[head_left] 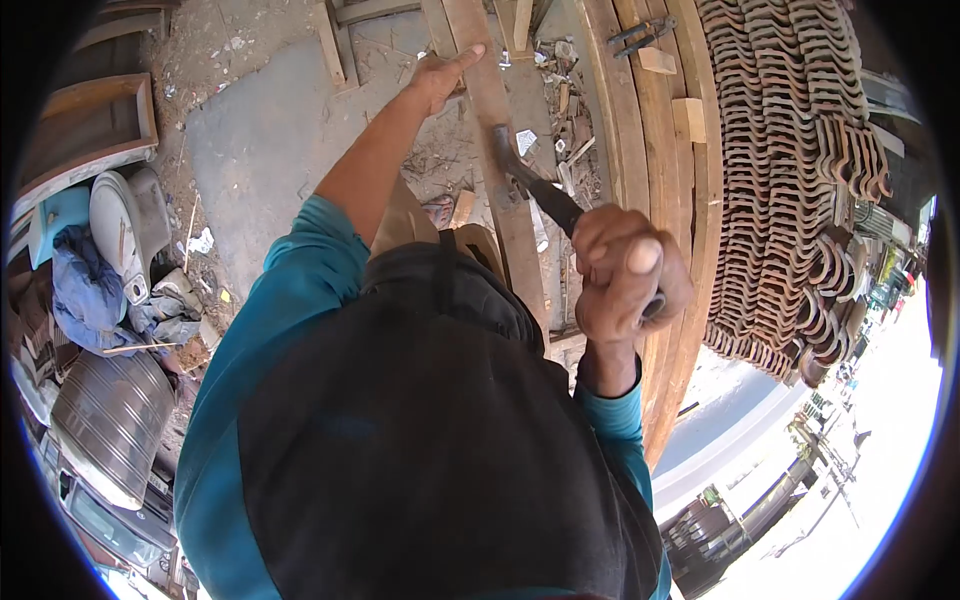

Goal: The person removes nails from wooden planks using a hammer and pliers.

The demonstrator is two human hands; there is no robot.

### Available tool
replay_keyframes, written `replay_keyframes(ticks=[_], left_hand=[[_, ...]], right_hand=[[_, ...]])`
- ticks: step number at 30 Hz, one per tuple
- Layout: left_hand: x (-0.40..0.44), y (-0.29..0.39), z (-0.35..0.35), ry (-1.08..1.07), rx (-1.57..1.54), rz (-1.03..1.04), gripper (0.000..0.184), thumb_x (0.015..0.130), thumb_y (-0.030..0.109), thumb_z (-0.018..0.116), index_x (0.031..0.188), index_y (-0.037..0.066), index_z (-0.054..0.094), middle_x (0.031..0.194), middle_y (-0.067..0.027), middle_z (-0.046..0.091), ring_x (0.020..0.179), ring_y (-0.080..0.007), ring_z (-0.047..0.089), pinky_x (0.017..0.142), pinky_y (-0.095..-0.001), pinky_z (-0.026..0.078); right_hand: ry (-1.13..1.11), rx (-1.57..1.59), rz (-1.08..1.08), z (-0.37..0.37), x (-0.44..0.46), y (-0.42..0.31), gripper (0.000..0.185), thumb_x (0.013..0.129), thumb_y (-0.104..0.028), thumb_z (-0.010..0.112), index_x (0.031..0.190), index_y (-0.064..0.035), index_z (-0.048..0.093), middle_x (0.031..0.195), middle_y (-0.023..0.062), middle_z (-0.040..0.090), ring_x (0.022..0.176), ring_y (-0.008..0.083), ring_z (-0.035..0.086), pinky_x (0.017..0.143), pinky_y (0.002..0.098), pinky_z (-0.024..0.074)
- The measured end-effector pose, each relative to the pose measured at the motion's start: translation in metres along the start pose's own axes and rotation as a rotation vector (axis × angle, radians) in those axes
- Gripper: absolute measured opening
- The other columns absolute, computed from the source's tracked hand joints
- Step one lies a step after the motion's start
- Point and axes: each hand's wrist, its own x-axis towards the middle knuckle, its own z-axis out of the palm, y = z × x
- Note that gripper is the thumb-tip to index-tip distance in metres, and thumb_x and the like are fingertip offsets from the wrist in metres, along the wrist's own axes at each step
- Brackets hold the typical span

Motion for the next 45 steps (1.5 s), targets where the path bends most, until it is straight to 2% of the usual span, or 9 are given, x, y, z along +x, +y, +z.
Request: replay_keyframes(ticks=[4,6,13,15,20,23,31,34,45], left_hand=[[0.020,-0.022,-0.003,0.334,0.288,0.051,0.077,0.085,0.051,0.080,0.136,-0.002,0.057,0.137,-0.0149,0.061,0.125,-0.0252,0.058,0.108,-0.0466,0.046],[0.025,-0.013,-0.015,-0.071,0.109,-0.123,0.079,0.084,0.052,0.080,0.139,0.000,0.055,0.136,-0.0131,0.062,0.130,-0.0257,0.055,0.110,-0.0492,0.044],[-0.015,0.014,0.004,0.247,0.327,-0.017,0.069,0.087,0.049,0.079,0.133,0.001,0.061,0.130,-0.0162,0.064,0.118,-0.0217,0.062,0.102,-0.0427,0.049],[-0.007,0.045,-0.018,0.202,0.333,-0.115,0.073,0.083,0.054,0.080,0.127,-0.002,0.064,0.125,-0.0173,0.067,0.116,-0.0245,0.064,0.099,-0.0430,0.051],[0.022,-0.009,-0.011,0.026,0.085,0.125,0.073,0.080,0.060,0.080,0.119,-0.001,0.069,0.111,-0.0141,0.073,0.100,-0.0252,0.069,0.088,-0.0421,0.056],[-0.010,0.016,-0.003,0.064,0.194,0.049,0.083,0.078,0.064,0.079,0.125,-0.003,0.065,0.127,-0.0140,0.067,0.119,-0.0275,0.062,0.104,-0.0491,0.047],[0.003,0.016,-0.006,-0.033,0.106,0.091,0.088,0.082,0.064,0.075,0.131,-0.007,0.061,0.128,-0.0213,0.066,0.120,-0.0274,0.063,0.100,-0.0450,0.050],[-0.007,0.028,-0.009,0.005,0.222,-0.056,0.099,0.079,0.067,0.077,0.135,-0.012,0.056,0.139,-0.0270,0.057,0.131,-0.0268,0.054,0.105,-0.0456,0.045],[0.024,0.018,-0.021,0.062,0.173,0.060,0.084,0.086,0.057,0.077,0.140,-0.004,0.056,0.136,-0.0199,0.062,0.128,-0.0276,0.058,0.104,-0.0432,0.049]], right_hand=[[0.049,-0.019,0.154,0.018,0.047,0.026,0.034,0.105,-0.019,0.054,0.076,-0.0028,0.050,0.056,0.0043,0.047,0.051,0.0072,0.047,0.047,0.0275,0.0402],[0.054,-0.010,0.180,0.030,0.071,0.026,0.037,0.106,-0.020,0.055,0.073,-0.0036,0.050,0.056,0.0040,0.048,0.052,0.0060,0.047,0.047,0.0274,0.0380],[0.081,-0.002,-0.010,0.019,-0.015,-0.009,0.041,0.108,-0.026,0.044,0.073,-0.0043,0.042,0.060,0.0093,0.049,0.044,0.0163,0.042,0.046,0.0345,0.0401],[0.104,0.256,0.144,0.014,0.013,0.006,0.031,0.105,-0.023,0.052,0.088,0.0007,0.062,0.066,0.0127,0.061,0.056,0.0234,0.059,0.055,0.0359,0.0510],[-0.190,-0.512,0.013,0.031,0.057,0.015,0.040,0.094,-0.027,0.075,0.071,-0.0074,0.049,0.056,0.0000,0.042,0.046,0.0106,0.041,0.044,0.0285,0.0346],[-0.026,0.005,0.035,0.017,-0.001,-0.009,0.028,0.105,-0.017,0.048,0.085,-0.0025,0.059,0.064,0.0069,0.058,0.055,0.0189,0.058,0.060,0.0362,0.0523],[-0.006,-0.297,0.053,0.044,0.070,0.027,0.043,0.098,-0.025,0.070,0.069,-0.0071,0.045,0.056,-0.0005,0.041,0.047,0.0095,0.040,0.045,0.0261,0.0323],[-0.021,0.092,0.060,0.016,0.015,0.002,0.023,0.104,-0.021,0.053,0.092,-0.0021,0.058,0.069,0.0090,0.055,0.053,0.0177,0.049,0.053,0.0303,0.0461],[0.120,0.046,0.264,0.037,0.076,0.029,0.037,0.103,-0.026,0.057,0.074,-0.0036,0.049,0.057,0.0047,0.044,0.049,0.0107,0.044,0.047,0.0294,0.0351]])
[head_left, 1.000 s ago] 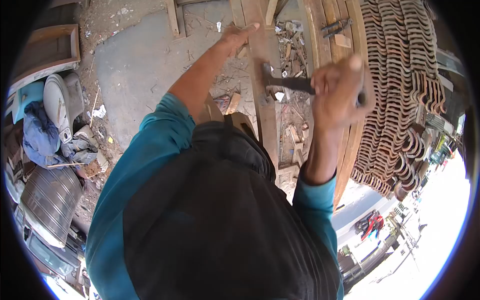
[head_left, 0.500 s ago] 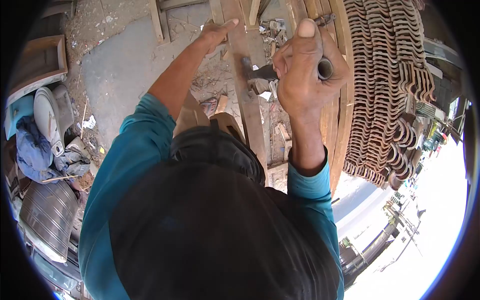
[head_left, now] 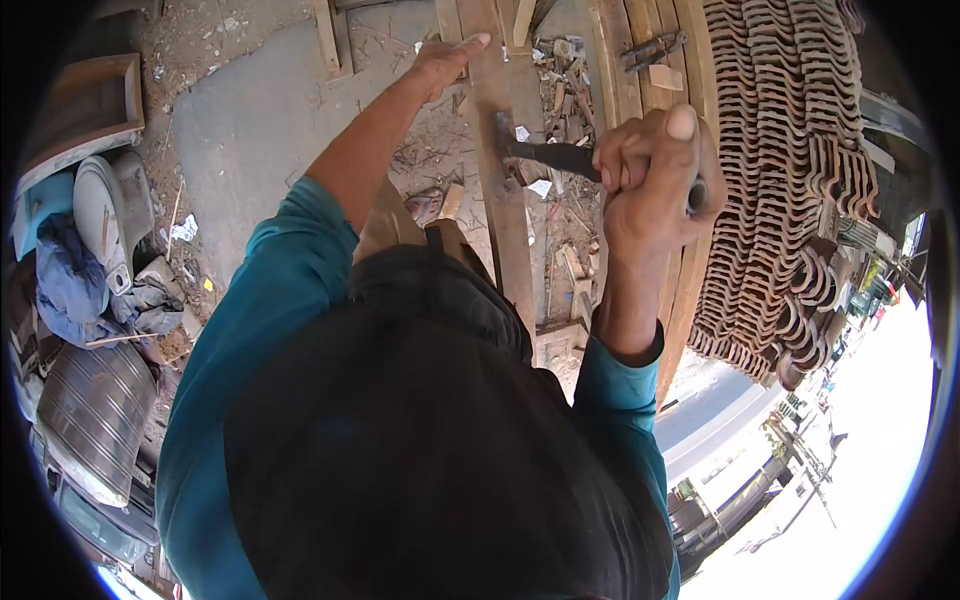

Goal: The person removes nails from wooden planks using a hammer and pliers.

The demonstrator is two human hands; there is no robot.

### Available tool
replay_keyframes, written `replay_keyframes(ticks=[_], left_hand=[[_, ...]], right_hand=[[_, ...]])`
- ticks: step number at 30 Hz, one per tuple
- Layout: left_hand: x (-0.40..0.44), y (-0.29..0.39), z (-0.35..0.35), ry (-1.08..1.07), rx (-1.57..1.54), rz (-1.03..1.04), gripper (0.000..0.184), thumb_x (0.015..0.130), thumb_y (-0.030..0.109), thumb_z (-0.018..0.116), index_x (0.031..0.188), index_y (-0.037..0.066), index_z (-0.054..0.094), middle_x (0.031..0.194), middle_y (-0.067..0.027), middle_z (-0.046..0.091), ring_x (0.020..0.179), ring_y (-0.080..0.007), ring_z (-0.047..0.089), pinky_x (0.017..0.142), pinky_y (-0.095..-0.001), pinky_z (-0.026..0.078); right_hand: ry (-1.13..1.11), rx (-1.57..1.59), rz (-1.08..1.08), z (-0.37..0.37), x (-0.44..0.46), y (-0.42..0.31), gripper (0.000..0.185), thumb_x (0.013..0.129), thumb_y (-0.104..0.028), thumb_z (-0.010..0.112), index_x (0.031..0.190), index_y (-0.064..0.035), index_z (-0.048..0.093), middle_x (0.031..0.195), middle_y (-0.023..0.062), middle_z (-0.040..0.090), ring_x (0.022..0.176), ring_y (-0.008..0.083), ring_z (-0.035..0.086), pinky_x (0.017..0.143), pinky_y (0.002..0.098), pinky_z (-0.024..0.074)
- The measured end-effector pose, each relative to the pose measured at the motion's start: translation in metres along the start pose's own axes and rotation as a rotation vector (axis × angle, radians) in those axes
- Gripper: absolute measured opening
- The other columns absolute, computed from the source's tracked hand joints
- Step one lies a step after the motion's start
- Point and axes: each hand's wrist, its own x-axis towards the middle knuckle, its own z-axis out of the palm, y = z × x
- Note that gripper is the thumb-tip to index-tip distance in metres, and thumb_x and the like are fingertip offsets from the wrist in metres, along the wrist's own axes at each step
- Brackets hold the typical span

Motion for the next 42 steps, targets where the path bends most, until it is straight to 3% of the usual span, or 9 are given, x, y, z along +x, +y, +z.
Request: replay_keyframes(ticks=[6,9,11,14,19,29,35,37,42], left_hand=[[-0.041,0.022,0.013,0.031,0.044,-0.131,0.096,0.077,0.066,0.079,0.137,-0.006,0.057,0.123,-0.0188,0.067,0.114,-0.0252,0.063,0.095,-0.0421,0.053],[-0.031,-0.007,0.008,0.028,0.070,0.070,0.090,0.078,0.065,0.080,0.128,-0.007,0.060,0.112,-0.0184,0.070,0.102,-0.0249,0.067,0.087,-0.0426,0.055],[-0.053,-0.018,0.002,0.213,0.219,0.240,0.084,0.079,0.061,0.080,0.125,-0.006,0.057,0.102,-0.0199,0.071,0.096,-0.0277,0.069,0.083,-0.0419,0.055],[-0.130,-0.005,-0.015,0.241,0.544,0.196,0.080,0.079,0.052,0.082,0.130,-0.002,0.052,0.104,-0.0242,0.070,0.100,-0.0328,0.070,0.085,-0.0450,0.055],[-0.190,-0.013,-0.009,0.078,0.897,0.338,0.065,0.080,0.034,0.078,0.134,0.011,0.050,0.119,-0.0220,0.064,0.107,-0.0404,0.066,0.089,-0.0501,0.055],[-0.177,0.010,0.004,-0.310,1.262,0.571,0.055,0.089,0.024,0.072,0.136,0.011,0.047,0.115,-0.0204,0.059,0.107,-0.0418,0.064,0.088,-0.0504,0.053],[-0.168,0.022,0.003,-0.459,1.188,0.472,0.062,0.085,0.026,0.075,0.135,0.002,0.048,0.119,-0.0256,0.064,0.108,-0.0444,0.064,0.091,-0.0495,0.053],[-0.161,0.040,0.010,-0.557,1.154,0.206,0.061,0.081,0.023,0.075,0.130,-0.004,0.052,0.114,-0.0273,0.067,0.106,-0.0451,0.066,0.090,-0.0502,0.054],[-0.151,0.024,0.009,-0.455,1.238,0.308,0.055,0.080,0.020,0.073,0.126,-0.006,0.056,0.108,-0.0294,0.068,0.102,-0.0446,0.067,0.088,-0.0517,0.054]], right_hand=[[-0.014,0.112,-0.064,-0.034,-0.033,0.004,0.039,0.103,-0.031,0.057,0.077,-0.0025,0.051,0.053,0.0056,0.042,0.044,0.0156,0.043,0.047,0.0315,0.0403],[0.087,0.160,-0.061,-0.035,-0.024,0.008,0.039,0.103,-0.030,0.057,0.077,-0.0029,0.050,0.055,0.0055,0.042,0.045,0.0162,0.044,0.049,0.0320,0.0419],[0.079,0.128,-0.087,-0.040,-0.031,0.000,0.038,0.104,-0.029,0.055,0.077,-0.0031,0.051,0.057,0.0056,0.042,0.045,0.0165,0.043,0.051,0.0341,0.0419],[-0.065,0.314,-0.171,-0.063,-0.066,-0.003,0.039,0.104,-0.031,0.053,0.077,-0.0035,0.052,0.057,0.0065,0.044,0.048,0.0191,0.046,0.056,0.0388,0.0412],[-0.042,0.310,-0.198,-0.084,-0.113,-0.005,0.039,0.103,-0.033,0.052,0.078,-0.0031,0.052,0.058,0.0073,0.044,0.053,0.0227,0.048,0.062,0.0416,0.0398],[0.184,0.303,-0.242,-0.078,-0.151,0.002,0.041,0.104,-0.036,0.050,0.080,-0.0027,0.052,0.061,0.0086,0.046,0.055,0.0223,0.049,0.066,0.0434,0.0428],[0.200,0.323,-0.223,-0.072,-0.137,-0.003,0.042,0.103,-0.035,0.053,0.078,-0.0012,0.053,0.060,0.0081,0.048,0.054,0.0231,0.051,0.065,0.0444,0.0465],[0.126,0.176,-0.247,-0.067,-0.148,-0.008,0.046,0.102,-0.036,0.055,0.074,0.0000,0.054,0.060,0.0098,0.051,0.054,0.0240,0.052,0.064,0.0448,0.0480],[0.220,0.240,-0.232,-0.063,-0.151,-0.001,0.047,0.104,-0.036,0.052,0.072,-0.0009,0.050,0.058,0.0090,0.048,0.053,0.0217,0.048,0.056,0.0419,0.0440]])
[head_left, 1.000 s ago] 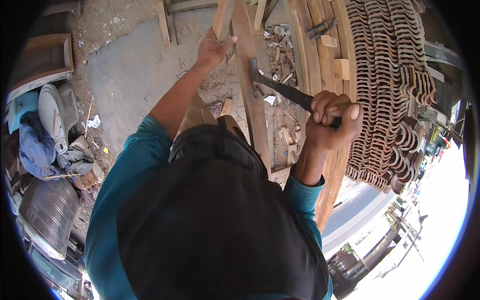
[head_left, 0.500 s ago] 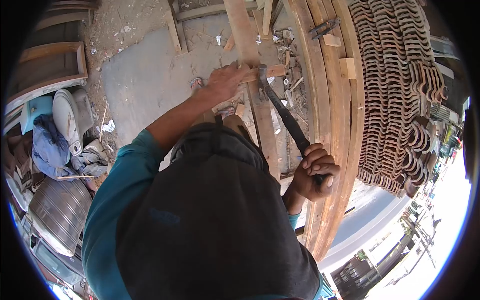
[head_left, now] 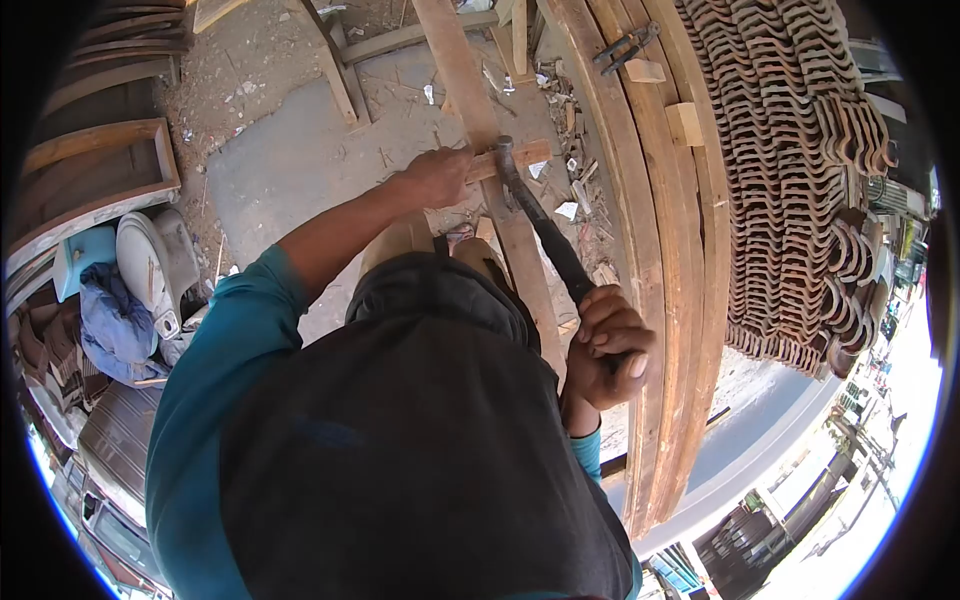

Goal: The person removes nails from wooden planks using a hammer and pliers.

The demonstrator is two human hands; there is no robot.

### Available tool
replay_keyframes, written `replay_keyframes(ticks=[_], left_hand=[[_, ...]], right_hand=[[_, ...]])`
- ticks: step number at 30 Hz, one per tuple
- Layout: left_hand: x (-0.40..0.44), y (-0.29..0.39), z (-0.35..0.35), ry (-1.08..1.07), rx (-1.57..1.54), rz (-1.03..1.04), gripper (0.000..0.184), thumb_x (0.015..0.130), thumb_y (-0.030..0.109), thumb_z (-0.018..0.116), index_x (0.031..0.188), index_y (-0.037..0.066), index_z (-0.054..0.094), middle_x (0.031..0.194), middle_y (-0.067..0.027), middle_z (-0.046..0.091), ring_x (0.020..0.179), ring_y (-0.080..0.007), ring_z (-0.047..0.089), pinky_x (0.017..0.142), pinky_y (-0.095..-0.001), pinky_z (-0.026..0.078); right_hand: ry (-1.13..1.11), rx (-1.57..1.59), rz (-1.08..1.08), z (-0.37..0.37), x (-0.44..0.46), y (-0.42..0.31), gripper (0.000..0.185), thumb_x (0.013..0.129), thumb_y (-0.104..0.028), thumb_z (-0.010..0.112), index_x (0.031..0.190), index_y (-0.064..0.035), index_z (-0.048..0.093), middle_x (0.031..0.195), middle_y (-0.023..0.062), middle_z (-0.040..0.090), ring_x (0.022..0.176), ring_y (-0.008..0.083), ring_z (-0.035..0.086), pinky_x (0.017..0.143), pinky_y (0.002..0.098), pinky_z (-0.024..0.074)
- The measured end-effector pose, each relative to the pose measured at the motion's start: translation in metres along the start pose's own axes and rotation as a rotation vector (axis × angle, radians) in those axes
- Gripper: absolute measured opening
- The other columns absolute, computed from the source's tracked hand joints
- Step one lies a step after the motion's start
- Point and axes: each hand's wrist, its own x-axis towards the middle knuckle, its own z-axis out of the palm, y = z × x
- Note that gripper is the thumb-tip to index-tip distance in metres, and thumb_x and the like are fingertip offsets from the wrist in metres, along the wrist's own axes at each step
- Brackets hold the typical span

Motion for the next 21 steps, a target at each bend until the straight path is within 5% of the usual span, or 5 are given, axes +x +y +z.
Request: replay_keyframes(ticks=[7,11,14,18,21], left_hand=[[-0.002,0.009,-0.006,-0.083,0.038,0.017,0.051,0.084,0.022,0.070,0.124,-0.006,0.056,0.108,-0.0311,0.068,0.103,-0.0453,0.067,0.089,-0.0515,0.054],[0.004,0.000,0.004,-0.025,0.075,0.061,0.053,0.085,0.022,0.068,0.127,-0.006,0.055,0.104,-0.0301,0.069,0.099,-0.0433,0.069,0.088,-0.0497,0.056],[-0.006,0.010,0.001,-0.024,0.031,0.073,0.055,0.084,0.022,0.068,0.128,-0.008,0.054,0.102,-0.0304,0.070,0.098,-0.0426,0.070,0.089,-0.0488,0.057],[0.004,0.006,0.009,-0.054,0.018,0.022,0.054,0.082,0.018,0.067,0.128,-0.008,0.054,0.103,-0.0310,0.070,0.097,-0.0432,0.070,0.089,-0.0481,0.058],[0.009,0.013,0.013,-0.005,-0.009,-0.031,0.055,0.082,0.018,0.067,0.129,-0.007,0.054,0.108,-0.0316,0.069,0.102,-0.0442,0.069,0.093,-0.0492,0.055]], right_hand=[[-0.103,-0.102,0.011,0.007,0.017,0.001,0.041,0.106,-0.034,0.044,0.076,-0.0068,0.047,0.059,0.0061,0.044,0.052,0.0205,0.045,0.063,0.0415,0.0412],[0.050,0.035,0.031,-0.025,-0.029,0.002,0.049,0.103,-0.043,0.054,0.071,-0.0075,0.045,0.057,0.0064,0.043,0.053,0.0178,0.046,0.064,0.0398,0.0441],[0.117,0.004,0.099,0.023,0.075,0.010,0.040,0.105,-0.026,0.047,0.070,-0.0053,0.042,0.055,0.0028,0.037,0.045,0.0145,0.033,0.047,0.0325,0.0328],[0.043,-0.048,-0.016,0.018,0.044,0.007,0.042,0.104,-0.023,0.047,0.068,-0.0027,0.047,0.055,0.0067,0.044,0.047,0.0172,0.043,0.051,0.0333,0.0379],[0.006,-0.030,-0.050,-0.019,-0.015,0.005,0.046,0.105,-0.036,0.051,0.073,-0.0034,0.052,0.061,0.0082,0.050,0.056,0.0194,0.048,0.065,0.0389,0.0453]])
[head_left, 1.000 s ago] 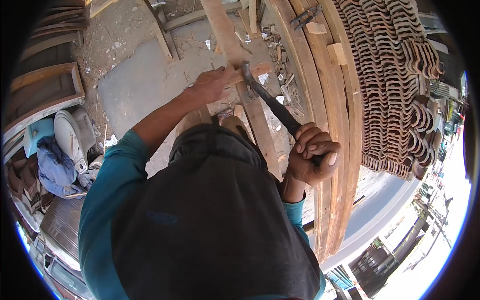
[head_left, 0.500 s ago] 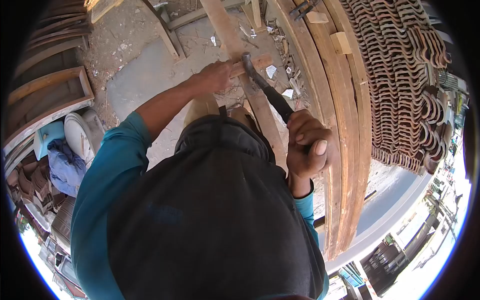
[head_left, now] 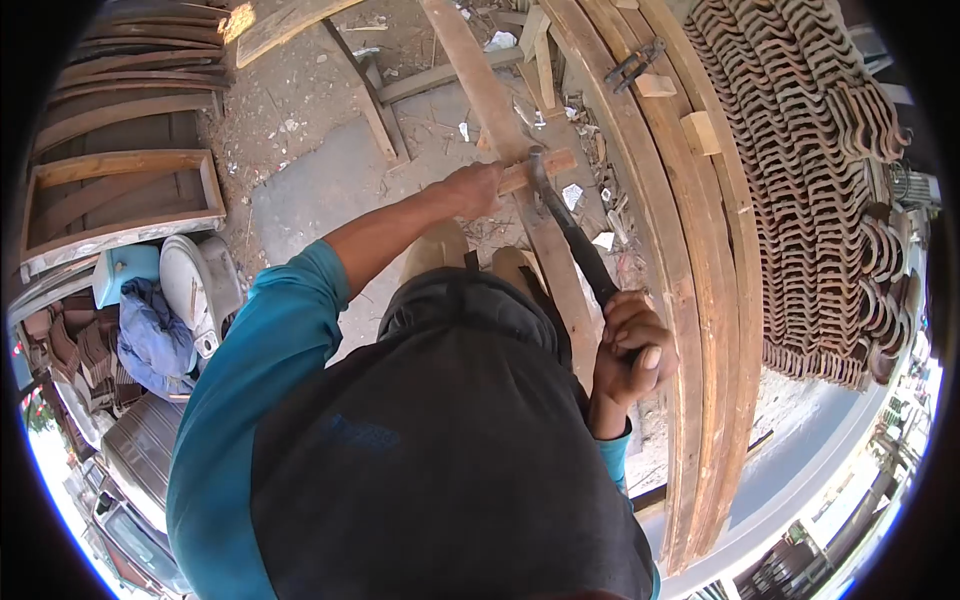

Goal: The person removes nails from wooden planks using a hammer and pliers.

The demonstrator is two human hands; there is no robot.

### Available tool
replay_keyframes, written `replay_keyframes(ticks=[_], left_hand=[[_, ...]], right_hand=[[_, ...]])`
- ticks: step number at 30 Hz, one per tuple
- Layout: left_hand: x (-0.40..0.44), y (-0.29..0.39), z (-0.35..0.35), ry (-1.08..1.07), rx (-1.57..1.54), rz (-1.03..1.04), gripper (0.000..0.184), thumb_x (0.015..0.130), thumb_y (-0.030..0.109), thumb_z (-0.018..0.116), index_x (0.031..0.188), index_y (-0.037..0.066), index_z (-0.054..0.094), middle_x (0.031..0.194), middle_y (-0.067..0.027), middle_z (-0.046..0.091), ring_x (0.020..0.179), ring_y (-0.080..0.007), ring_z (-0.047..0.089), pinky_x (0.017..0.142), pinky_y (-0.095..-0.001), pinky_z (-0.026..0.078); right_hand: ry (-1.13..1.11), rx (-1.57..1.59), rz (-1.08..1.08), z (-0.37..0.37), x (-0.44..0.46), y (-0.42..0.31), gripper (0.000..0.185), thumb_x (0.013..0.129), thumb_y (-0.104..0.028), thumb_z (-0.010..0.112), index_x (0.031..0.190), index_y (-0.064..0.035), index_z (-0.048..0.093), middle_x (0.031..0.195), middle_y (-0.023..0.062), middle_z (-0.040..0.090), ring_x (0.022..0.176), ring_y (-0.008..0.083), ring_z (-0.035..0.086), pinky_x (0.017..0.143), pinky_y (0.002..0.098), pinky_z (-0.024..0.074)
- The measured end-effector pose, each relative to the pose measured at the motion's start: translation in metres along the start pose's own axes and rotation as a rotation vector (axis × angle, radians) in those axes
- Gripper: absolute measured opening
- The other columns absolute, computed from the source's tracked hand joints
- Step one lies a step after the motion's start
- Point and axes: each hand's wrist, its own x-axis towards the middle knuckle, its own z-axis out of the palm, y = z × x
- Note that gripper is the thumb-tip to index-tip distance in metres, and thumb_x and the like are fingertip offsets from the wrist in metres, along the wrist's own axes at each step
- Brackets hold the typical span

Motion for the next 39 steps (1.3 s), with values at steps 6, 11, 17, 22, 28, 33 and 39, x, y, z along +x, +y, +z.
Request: replay_keyframes(ticks=[6,11,17,22,28,33,39], left_hand=[[0.006,-0.004,-0.013,0.083,0.040,0.082,0.058,0.084,0.024,0.071,0.131,-0.006,0.053,0.109,-0.0307,0.069,0.103,-0.0434,0.068,0.091,-0.0487,0.055],[0.006,-0.001,-0.018,-0.061,0.011,0.016,0.059,0.084,0.022,0.067,0.132,-0.009,0.052,0.114,-0.0315,0.068,0.108,-0.0442,0.067,0.094,-0.0497,0.054],[0.000,0.000,-0.009,0.019,-0.009,0.034,0.055,0.085,0.021,0.067,0.128,-0.010,0.054,0.110,-0.0344,0.068,0.106,-0.0459,0.067,0.095,-0.0501,0.053],[0.004,0.001,-0.017,-0.053,-0.045,-0.049,0.055,0.083,0.020,0.066,0.128,-0.011,0.054,0.108,-0.0348,0.068,0.105,-0.0459,0.067,0.094,-0.0494,0.054],[0.010,0.003,-0.020,-0.104,-0.030,-0.075,0.044,0.085,0.017,0.066,0.120,-0.007,0.056,0.115,-0.0312,0.067,0.110,-0.0432,0.067,0.095,-0.0494,0.054],[0.010,-0.004,-0.011,-0.006,-0.019,-0.016,0.057,0.084,0.025,0.070,0.128,-0.007,0.054,0.110,-0.0313,0.068,0.105,-0.0441,0.067,0.092,-0.0499,0.054],[0.012,-0.006,-0.014,0.000,0.000,0.014,0.055,0.085,0.022,0.069,0.129,-0.007,0.053,0.108,-0.0300,0.069,0.103,-0.0435,0.068,0.092,-0.0498,0.054]], right_hand=[[-0.191,-0.262,0.056,0.054,0.088,0.008,0.037,0.106,-0.020,0.044,0.075,-0.0013,0.047,0.057,0.0041,0.041,0.049,0.0147,0.038,0.051,0.0342,0.0360],[-0.103,-0.078,0.022,0.004,0.021,-0.001,0.042,0.103,-0.033,0.048,0.073,-0.0045,0.055,0.061,0.0052,0.052,0.056,0.0182,0.050,0.062,0.0379,0.0456],[-0.341,-0.364,0.066,0.078,0.143,0.030,0.042,0.105,-0.019,0.047,0.066,-0.0075,0.045,0.056,0.0037,0.048,0.047,0.0093,0.038,0.049,0.0266,0.0318],[-0.201,-0.217,0.053,0.067,0.104,0.010,0.040,0.106,-0.020,0.045,0.067,-0.0088,0.046,0.055,0.0007,0.042,0.048,0.0097,0.039,0.050,0.0288,0.0339],[-0.299,-0.407,0.077,0.138,0.191,0.062,0.037,0.100,-0.021,0.060,0.071,-0.0020,0.048,0.055,0.0028,0.041,0.050,0.0117,0.043,0.050,0.0289,0.0374],[-0.238,-0.340,0.155,0.144,0.184,0.050,0.044,0.098,-0.025,0.064,0.064,-0.0028,0.047,0.055,-0.0009,0.040,0.053,0.0079,0.039,0.049,0.0293,0.0310],[-0.218,-0.374,0.013,0.150,0.202,0.082,0.045,0.100,-0.025,0.063,0.066,-0.0011,0.047,0.056,-0.0010,0.037,0.057,0.0076,0.034,0.050,0.0322,0.0274]])
